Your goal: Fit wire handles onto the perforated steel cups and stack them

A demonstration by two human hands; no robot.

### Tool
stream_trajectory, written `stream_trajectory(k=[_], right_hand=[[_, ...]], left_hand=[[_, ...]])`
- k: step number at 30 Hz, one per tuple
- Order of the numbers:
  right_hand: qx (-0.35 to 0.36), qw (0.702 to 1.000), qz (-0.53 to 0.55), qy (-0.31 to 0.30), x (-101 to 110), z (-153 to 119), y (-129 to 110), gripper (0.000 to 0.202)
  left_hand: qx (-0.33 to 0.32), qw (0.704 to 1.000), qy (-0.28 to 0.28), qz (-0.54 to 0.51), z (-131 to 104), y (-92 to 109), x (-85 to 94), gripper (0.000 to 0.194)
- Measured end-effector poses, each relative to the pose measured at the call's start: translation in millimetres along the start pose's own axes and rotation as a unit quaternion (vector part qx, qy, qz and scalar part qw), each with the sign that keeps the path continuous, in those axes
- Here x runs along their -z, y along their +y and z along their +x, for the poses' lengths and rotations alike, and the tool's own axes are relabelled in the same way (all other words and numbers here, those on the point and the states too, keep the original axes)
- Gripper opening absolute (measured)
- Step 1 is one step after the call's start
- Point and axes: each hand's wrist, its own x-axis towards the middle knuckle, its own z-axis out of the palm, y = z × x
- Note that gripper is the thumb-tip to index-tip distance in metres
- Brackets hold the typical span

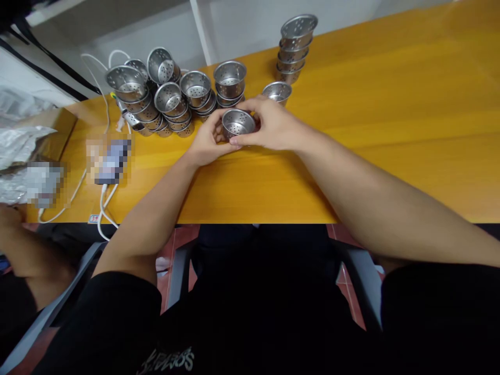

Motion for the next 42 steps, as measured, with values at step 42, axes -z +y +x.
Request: stream_trajectory(k=[42], right_hand=[[-0.104,0.978,-0.085,-0.159,14.0,0.7,35.5,0.019]], left_hand=[[0.024,0.997,0.071,0.003,6.9,-17.2,9.3,0.095]])
